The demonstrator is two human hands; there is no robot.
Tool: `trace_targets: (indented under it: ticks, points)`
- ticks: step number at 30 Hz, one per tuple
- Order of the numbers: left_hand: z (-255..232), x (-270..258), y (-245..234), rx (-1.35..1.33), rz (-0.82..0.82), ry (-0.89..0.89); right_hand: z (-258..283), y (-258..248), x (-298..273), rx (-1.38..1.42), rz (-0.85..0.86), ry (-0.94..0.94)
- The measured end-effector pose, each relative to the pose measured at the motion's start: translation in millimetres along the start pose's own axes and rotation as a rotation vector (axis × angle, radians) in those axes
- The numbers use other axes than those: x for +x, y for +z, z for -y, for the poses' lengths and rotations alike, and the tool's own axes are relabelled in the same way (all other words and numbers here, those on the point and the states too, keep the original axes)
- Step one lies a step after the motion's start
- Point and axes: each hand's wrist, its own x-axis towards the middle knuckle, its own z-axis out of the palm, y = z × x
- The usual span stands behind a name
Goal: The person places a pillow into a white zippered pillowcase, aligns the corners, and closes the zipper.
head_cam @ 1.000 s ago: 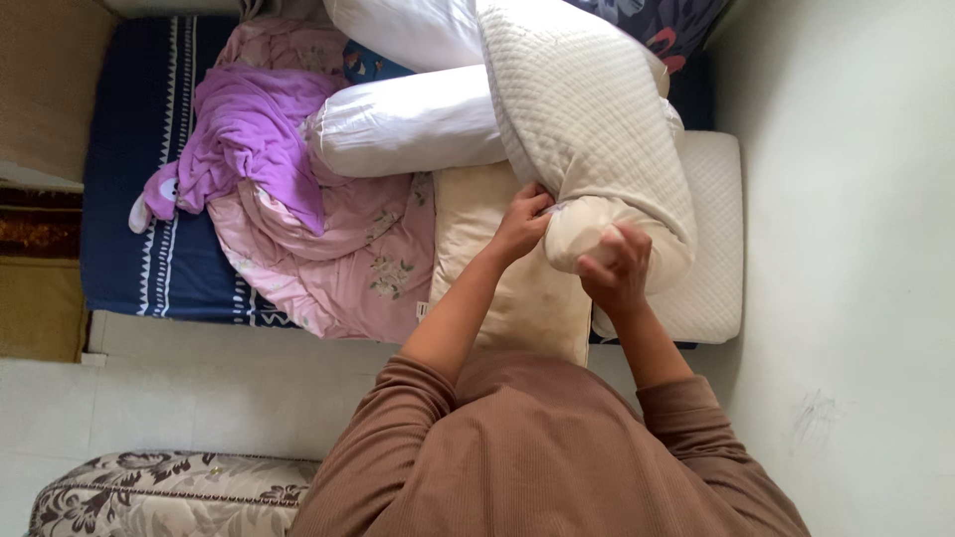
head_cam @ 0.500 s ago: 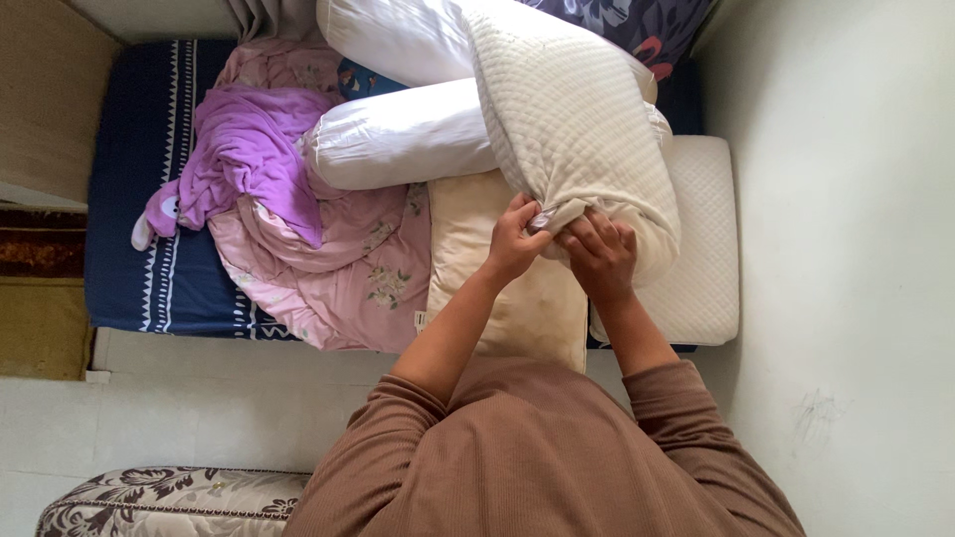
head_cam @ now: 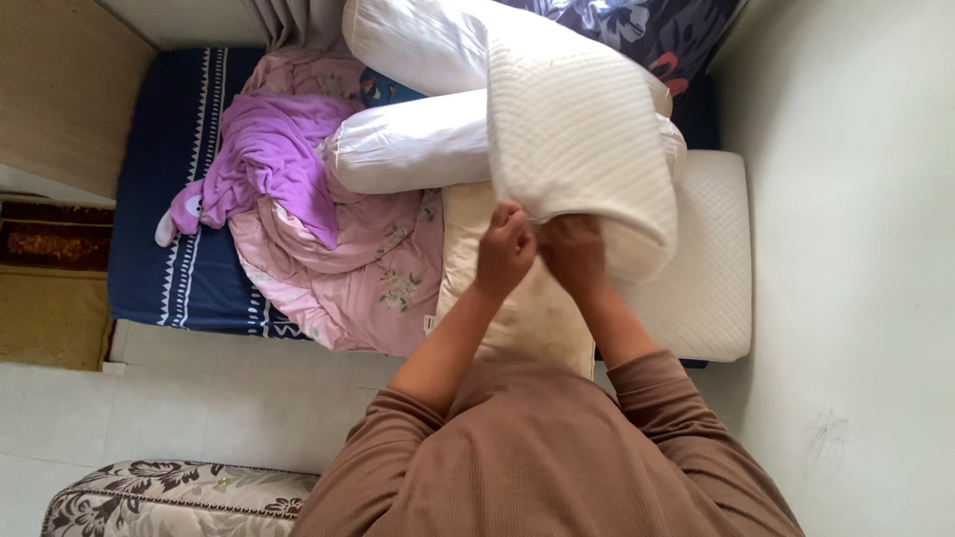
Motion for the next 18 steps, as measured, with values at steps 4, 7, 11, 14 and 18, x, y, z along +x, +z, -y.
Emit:
trace_targets:
  ticks: [4, 7, 11, 14, 18]
  points:
    - [62.7, 27.5, -45.2, 0.651, -0.060, 0.283, -3.4, 33.8, -41.2, 0.241, 0.272, -0.234]
    - [68.3, 37.3, -73.7, 0.452, 0.157, -0.094, 12.8, 41.6, -86.9, 0.252, 0.170, -0.270]
    - [58.2, -24.8, -63.0, 0.346, 0.596, -0.346, 37.8, 33.6, -88.8, 0.268, 0.181, -0.192]
    - [93.4, -98.7, -37.7, 0.295, 0.469, -0.400, 55.6, 18.6, -56.3, 0.538, 0.339, -0.130]
    - [164.6, -195.5, -10.6, 0.121, 0.242, -0.884, 65.6, 13.5, -71.5, 0.618, 0.609, 0.041]
